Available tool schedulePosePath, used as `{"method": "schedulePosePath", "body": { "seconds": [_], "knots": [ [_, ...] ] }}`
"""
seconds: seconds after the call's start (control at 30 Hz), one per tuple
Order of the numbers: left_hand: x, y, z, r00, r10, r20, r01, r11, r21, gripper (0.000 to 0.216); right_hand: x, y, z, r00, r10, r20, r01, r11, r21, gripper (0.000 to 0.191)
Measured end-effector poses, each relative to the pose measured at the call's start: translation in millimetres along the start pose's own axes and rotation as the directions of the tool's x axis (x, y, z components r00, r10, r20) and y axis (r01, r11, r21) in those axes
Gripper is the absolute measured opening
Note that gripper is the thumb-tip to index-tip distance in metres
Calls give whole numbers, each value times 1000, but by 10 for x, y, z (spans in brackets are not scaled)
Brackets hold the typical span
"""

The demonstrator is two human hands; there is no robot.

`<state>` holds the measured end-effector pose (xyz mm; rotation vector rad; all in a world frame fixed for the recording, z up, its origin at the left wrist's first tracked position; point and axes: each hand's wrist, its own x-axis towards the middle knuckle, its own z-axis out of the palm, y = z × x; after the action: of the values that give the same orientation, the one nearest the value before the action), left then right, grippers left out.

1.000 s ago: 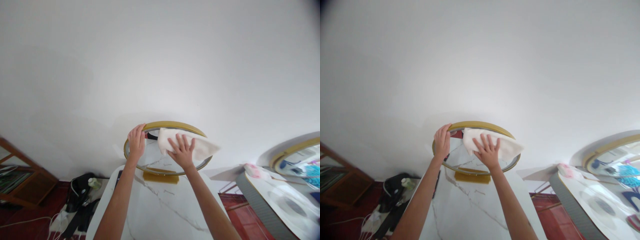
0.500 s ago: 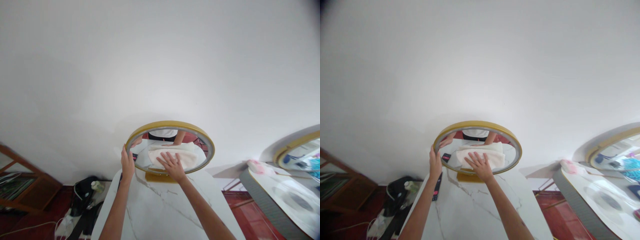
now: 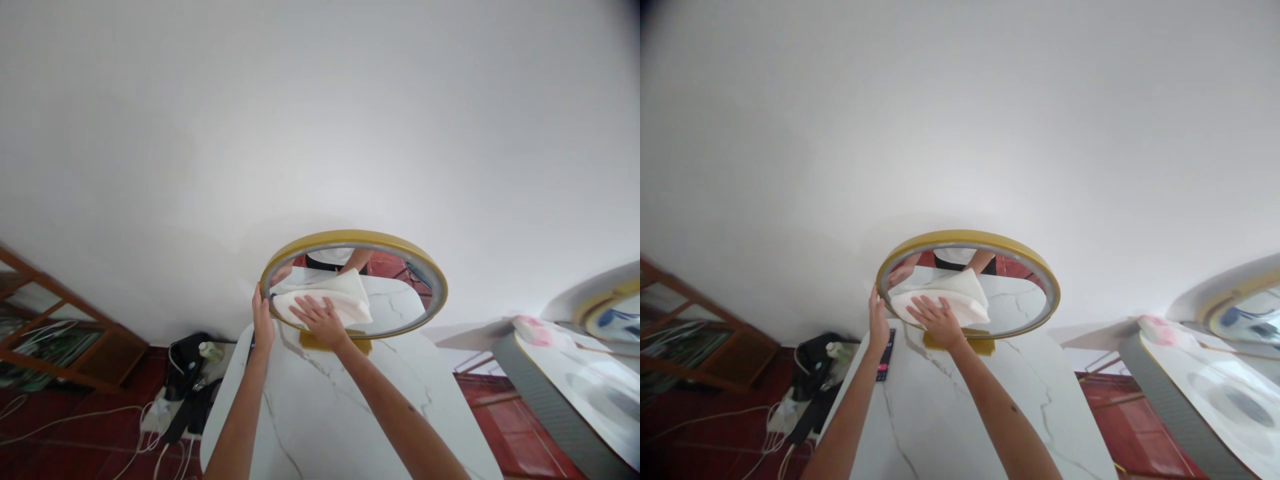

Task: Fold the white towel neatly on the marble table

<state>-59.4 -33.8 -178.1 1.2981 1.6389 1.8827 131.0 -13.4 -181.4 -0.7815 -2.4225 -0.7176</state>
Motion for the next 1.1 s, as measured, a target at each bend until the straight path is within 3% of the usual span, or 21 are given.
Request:
{"method": "schedulePosePath", "body": {
  "seconds": [0.1, 0.2, 0.4, 0.5, 0.8, 0.9, 1.1],
  "knots": [
    [10, -20, -62, 1000, -12, 14, 13, 999, -45, 52, -150, -56, 187, 996, -89, 8, 89, 996, 18, 51],
    [15, -21, -100, 999, -25, 39, 28, 997, -68, 53, -99, -42, 150, 994, -108, 22, 107, 993, 51, 54],
    [2, 39, -113, 998, 5, 55, 1, 994, -111, 52, 421, -27, -262, 992, 124, -2, -124, 991, 41, 56],
    [-7, 61, -119, 999, 3, 39, 1, 994, -105, 54, 528, -80, -304, 983, 185, -6, -184, 981, 55, 56],
    [19, 39, -173, 997, -9, 81, 14, 998, -62, 58, -153, -249, 263, 992, -40, 120, 19, 985, 171, 62],
    [14, 13, -167, 997, -9, 81, 13, 999, -46, 57, -115, -245, 190, 989, -30, 145, 6, 986, 165, 61],
    [-23, 51, -124, 998, -42, 39, 44, 998, -54, 54, 223, -258, -25, 986, 112, 125, -128, 983, 133, 60]
  ]
}}
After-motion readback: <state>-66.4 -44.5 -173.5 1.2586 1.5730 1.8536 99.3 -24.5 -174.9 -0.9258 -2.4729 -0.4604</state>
